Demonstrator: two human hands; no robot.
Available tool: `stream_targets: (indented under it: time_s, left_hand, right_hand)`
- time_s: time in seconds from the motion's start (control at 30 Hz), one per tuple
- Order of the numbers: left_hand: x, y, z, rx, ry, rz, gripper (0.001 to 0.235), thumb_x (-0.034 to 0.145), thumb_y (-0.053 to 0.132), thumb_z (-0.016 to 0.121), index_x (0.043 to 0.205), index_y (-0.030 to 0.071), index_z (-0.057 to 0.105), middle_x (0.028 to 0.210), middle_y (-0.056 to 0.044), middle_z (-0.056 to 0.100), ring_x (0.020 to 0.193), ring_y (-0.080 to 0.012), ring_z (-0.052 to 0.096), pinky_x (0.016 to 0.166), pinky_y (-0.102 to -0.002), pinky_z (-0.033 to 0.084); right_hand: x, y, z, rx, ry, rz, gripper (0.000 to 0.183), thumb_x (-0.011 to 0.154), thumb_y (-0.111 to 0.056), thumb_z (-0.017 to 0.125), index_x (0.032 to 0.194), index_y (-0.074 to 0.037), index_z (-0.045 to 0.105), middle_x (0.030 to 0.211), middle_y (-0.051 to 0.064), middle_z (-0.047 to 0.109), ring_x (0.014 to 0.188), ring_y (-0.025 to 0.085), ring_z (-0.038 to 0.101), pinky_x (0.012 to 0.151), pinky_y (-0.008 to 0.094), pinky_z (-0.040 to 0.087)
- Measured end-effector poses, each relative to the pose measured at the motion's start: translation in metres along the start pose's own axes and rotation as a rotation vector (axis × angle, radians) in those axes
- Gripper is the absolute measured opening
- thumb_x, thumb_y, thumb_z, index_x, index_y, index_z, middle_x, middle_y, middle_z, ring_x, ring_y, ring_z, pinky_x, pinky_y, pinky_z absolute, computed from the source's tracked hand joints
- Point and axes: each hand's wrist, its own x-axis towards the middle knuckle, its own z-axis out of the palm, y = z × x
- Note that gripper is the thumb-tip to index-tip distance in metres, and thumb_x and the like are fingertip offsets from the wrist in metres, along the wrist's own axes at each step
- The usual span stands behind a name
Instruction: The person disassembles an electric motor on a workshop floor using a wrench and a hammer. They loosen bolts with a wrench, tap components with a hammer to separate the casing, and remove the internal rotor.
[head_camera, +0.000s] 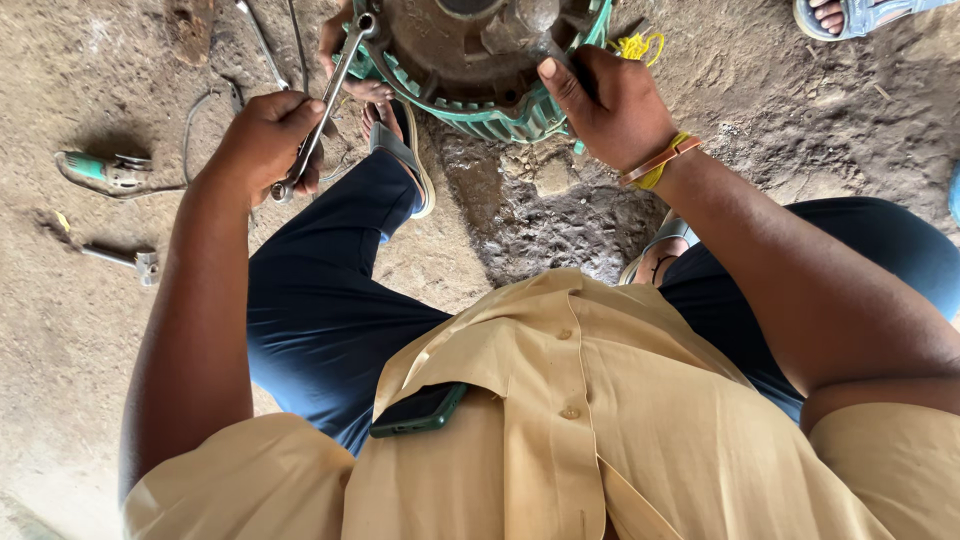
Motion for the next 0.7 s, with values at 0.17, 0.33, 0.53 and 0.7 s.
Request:
stream_targets:
  time_s: [0.17,0.33,0.53,0.7]
  left_hand:
    - [-0.008,0.004,0.016,-0.035,0.028,-0.027,0.034,0.11,0.035,0.044,0.106,0.006,0.061,0.064,-0.008,0.061,0.042,-0.0173,0.057,0.038,-0.034,0.047]
    - [-0.012,0.007,0.032,-0.084,0.069,-0.024,0.036,0.111,0.036,0.044,0.101,0.004,0.059,0.059,-0.008,0.058,0.041,-0.0187,0.058,0.037,-0.035,0.046]
    - [-0.004,-0.004,0.037,-0.165,0.029,-0.025,0.036,0.111,0.035,0.046,0.101,0.002,0.057,0.064,-0.01,0.058,0.044,-0.0215,0.06,0.038,-0.036,0.05]
    - [0.022,-0.032,0.023,-0.057,-0.032,0.069,0.033,0.109,0.035,0.046,0.101,0.006,0.058,0.077,-0.008,0.064,0.053,-0.0182,0.066,0.041,-0.034,0.058]
  right_hand:
    - [0.0,0.002,0.001,-0.009,0.001,0.021,0.056,0.114,-0.051,0.052,0.082,-0.004,0.054,0.058,0.006,0.05,0.051,0.016,0.058,0.047,0.035,0.043]
    - [-0.003,-0.002,0.001,0.017,-0.003,0.04,0.054,0.113,-0.051,0.051,0.087,-0.004,0.058,0.059,0.006,0.051,0.052,0.016,0.058,0.047,0.035,0.043]
    - [-0.001,-0.004,-0.001,0.046,-0.014,0.049,0.056,0.114,-0.052,0.051,0.088,-0.003,0.059,0.061,0.006,0.054,0.055,0.015,0.062,0.049,0.034,0.046]
    - [-0.004,0.0,0.0,0.026,-0.008,0.073,0.056,0.113,-0.053,0.052,0.09,-0.003,0.06,0.062,0.006,0.056,0.056,0.014,0.062,0.049,0.033,0.048]
